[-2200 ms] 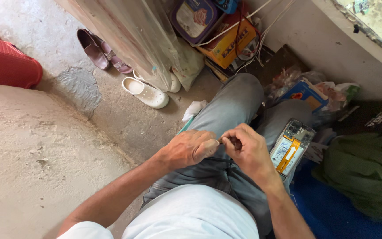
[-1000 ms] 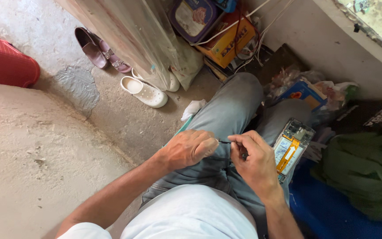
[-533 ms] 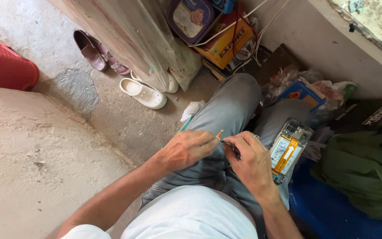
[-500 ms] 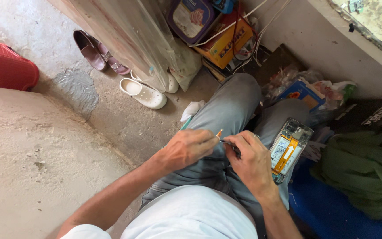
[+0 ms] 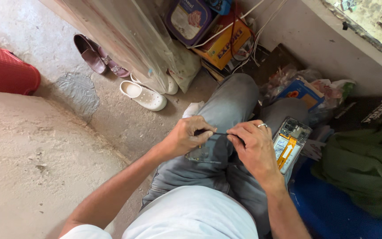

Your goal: The person is repairing a smartphone by using a screwdriver to remove screws from the phone's back cover. They then detach the back cover and handle the internal components, including the battery and circuit board.

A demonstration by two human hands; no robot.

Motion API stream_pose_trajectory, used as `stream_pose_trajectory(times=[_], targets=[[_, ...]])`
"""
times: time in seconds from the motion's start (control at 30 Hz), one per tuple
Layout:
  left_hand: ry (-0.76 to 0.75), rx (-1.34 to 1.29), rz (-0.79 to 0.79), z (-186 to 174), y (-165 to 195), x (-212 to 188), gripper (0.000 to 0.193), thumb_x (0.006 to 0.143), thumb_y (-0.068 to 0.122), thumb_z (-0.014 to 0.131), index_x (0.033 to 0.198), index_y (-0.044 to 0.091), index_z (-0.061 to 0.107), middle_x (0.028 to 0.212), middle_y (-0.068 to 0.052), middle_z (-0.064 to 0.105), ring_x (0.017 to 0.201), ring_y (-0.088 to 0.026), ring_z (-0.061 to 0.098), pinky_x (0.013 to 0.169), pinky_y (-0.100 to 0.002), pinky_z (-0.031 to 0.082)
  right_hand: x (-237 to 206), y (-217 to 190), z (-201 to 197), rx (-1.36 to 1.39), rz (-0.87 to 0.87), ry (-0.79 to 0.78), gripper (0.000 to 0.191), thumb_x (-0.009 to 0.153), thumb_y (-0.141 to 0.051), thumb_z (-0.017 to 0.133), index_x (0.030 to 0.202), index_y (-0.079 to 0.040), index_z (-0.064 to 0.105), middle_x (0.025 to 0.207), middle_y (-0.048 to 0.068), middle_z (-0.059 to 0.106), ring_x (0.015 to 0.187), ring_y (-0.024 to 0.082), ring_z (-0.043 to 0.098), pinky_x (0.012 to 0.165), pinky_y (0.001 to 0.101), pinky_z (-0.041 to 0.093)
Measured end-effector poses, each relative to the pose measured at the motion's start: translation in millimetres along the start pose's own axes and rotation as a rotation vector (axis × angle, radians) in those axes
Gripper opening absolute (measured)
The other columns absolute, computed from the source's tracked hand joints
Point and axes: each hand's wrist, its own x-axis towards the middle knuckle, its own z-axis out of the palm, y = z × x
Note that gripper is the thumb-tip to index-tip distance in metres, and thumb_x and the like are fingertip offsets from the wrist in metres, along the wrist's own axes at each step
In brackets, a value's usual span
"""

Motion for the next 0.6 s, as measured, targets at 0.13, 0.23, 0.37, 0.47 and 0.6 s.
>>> stream_pose_trajectory(times=[0.13,0.23,0.37,0.47,0.6], targets=[[-0.026,-0.007,0.029,-2.4,8.9,6.8,0.014,0.092,0.006,0.070,0.102,0.000,0.075,0.093,-0.009,0.073,0.084,-0.017,0.071,0.076,-0.029,0.057,1.8,6.4,-3.9,0.051,0.044,-0.044,0.011,0.084,-0.015,0.077,0.094,-0.011,0.077,0.088,0.002,0.072,0.090,0.026,0.063,0.083,0.0425,0.045],[-0.035,0.022,0.031,-4.4,20.6,6.1,0.017,0.090,0.010,0.071,0.104,0.002,0.075,0.095,-0.010,0.072,0.086,-0.019,0.072,0.077,-0.030,0.057,5.0,9.6,-6.4,0.102,0.079,-0.067,0.009,0.085,-0.016,0.076,0.092,-0.009,0.077,0.084,0.004,0.071,0.086,0.027,0.063,0.082,0.0423,0.046],[-0.014,0.288,0.171,-8.9,37.3,0.2,0.028,0.082,0.023,0.079,0.102,0.004,0.075,0.098,-0.011,0.072,0.089,-0.027,0.070,0.077,-0.036,0.055,5.9,9.1,-13.0,0.124,0.112,-0.096,0.009,0.084,-0.016,0.076,0.089,-0.008,0.077,0.080,0.005,0.070,0.081,0.028,0.063,0.078,0.0426,0.047],[0.002,0.421,0.177,-5.9,46.2,1.7,0.029,0.079,0.028,0.080,0.098,0.007,0.076,0.095,-0.009,0.072,0.086,-0.029,0.069,0.073,-0.039,0.054,7.6,6.6,-15.5,0.146,0.149,-0.120,0.010,0.084,-0.016,0.077,0.089,-0.007,0.077,0.077,0.006,0.069,0.077,0.028,0.062,0.073,0.0420,0.047],[0.067,0.442,0.131,1.1,51.2,3.5,0.019,0.082,0.023,0.076,0.094,0.009,0.077,0.091,-0.006,0.072,0.085,-0.027,0.071,0.073,-0.037,0.055,5.3,5.1,-16.8,0.184,0.156,-0.109,0.011,0.084,-0.015,0.077,0.090,-0.006,0.077,0.076,0.007,0.069,0.075,0.027,0.061,0.069,0.0411,0.047]])
